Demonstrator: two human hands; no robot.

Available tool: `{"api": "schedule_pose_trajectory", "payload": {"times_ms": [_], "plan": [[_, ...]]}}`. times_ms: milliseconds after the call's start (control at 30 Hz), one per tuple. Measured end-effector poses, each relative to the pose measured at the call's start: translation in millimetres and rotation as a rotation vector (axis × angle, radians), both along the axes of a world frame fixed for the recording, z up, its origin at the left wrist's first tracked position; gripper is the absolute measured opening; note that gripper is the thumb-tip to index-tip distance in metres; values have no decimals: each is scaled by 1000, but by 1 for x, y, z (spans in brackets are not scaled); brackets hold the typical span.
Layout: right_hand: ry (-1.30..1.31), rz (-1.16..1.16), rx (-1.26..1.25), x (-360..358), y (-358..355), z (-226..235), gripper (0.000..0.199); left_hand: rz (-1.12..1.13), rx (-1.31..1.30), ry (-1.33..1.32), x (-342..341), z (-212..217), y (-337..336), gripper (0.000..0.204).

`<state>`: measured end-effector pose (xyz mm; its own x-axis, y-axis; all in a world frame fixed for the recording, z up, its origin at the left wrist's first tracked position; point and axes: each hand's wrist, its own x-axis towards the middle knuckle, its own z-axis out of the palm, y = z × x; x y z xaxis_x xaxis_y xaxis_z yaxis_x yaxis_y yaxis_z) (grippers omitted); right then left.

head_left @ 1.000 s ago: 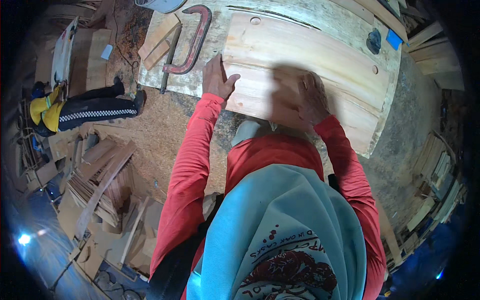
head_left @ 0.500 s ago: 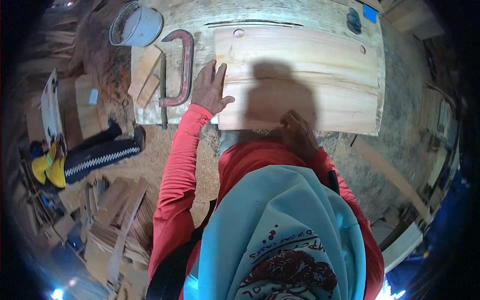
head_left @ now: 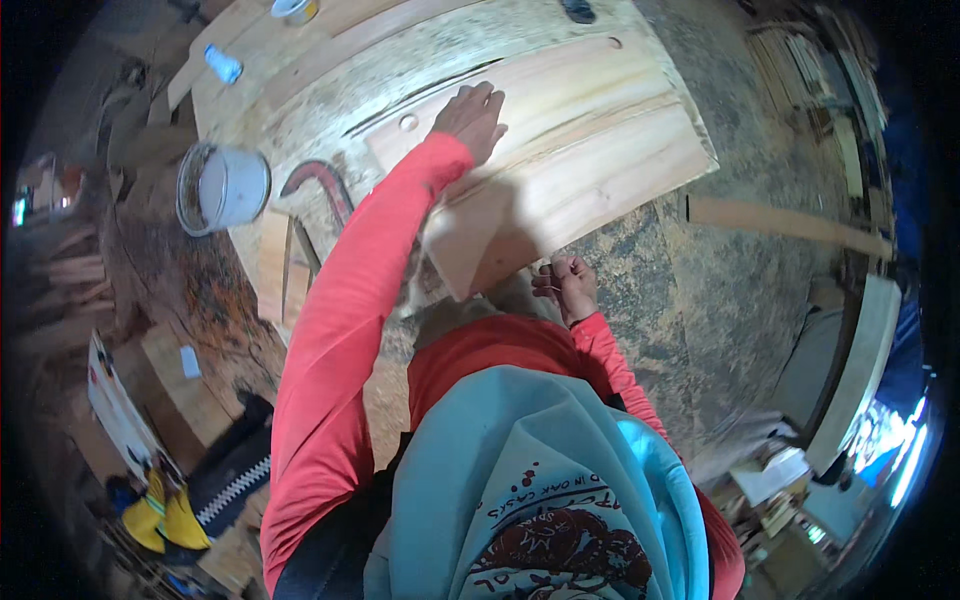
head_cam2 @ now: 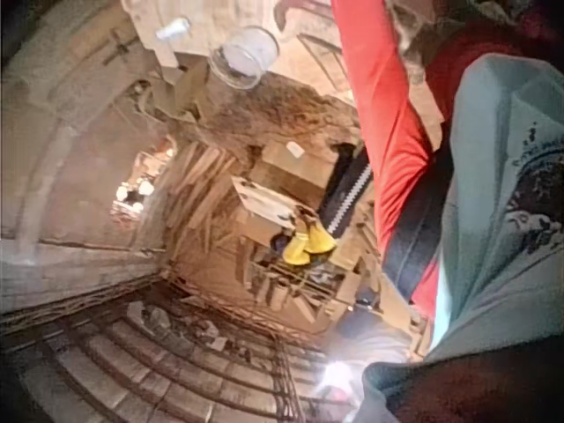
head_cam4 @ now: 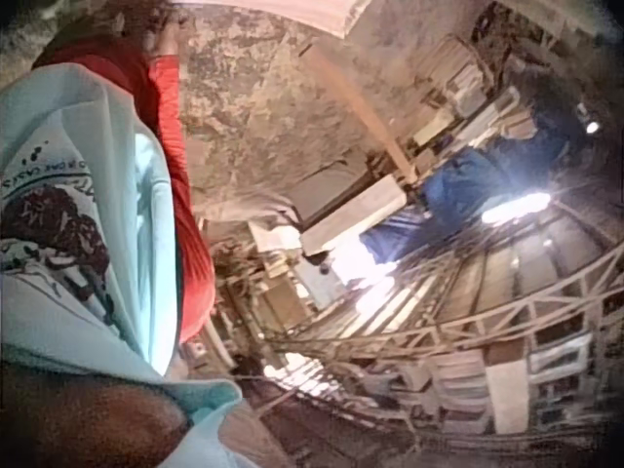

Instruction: Applying glue from a bottle to small wooden pieces in a workshop.

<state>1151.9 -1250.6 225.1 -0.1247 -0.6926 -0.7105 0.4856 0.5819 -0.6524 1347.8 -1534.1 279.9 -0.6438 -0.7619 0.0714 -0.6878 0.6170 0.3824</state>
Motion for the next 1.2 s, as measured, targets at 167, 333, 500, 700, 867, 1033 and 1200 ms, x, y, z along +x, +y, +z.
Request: {"api": "schedule_pose_trajectory", "payload": {"times_ms": [167,333,500,700,867,1033,1200], "plan": [[286,-130,-58,-9,-20,-12,28,3,-49,8,-64,0,-60,33],[435,-140,-121,-16,-29,-24,27,22,9,-214,-101,-12,-112,32],[356,-114,-129,-24,-27,-22,29,23,76,-306,-120,-34,-149,25],[472,-151,-154,-32,-38,-13,26,127,139,-323,-130,-52,-165,29],[527,-67,-22,-44,-46,-6,18,131,111,-330,-134,-48,-167,28],[455,-92,-63,-44,-50,1,15,191,71,-333,-138,-41,-161,27],[415,-66,-18,-46,-54,3,14,197,133,-384,-140,-36,-157,28]]}}
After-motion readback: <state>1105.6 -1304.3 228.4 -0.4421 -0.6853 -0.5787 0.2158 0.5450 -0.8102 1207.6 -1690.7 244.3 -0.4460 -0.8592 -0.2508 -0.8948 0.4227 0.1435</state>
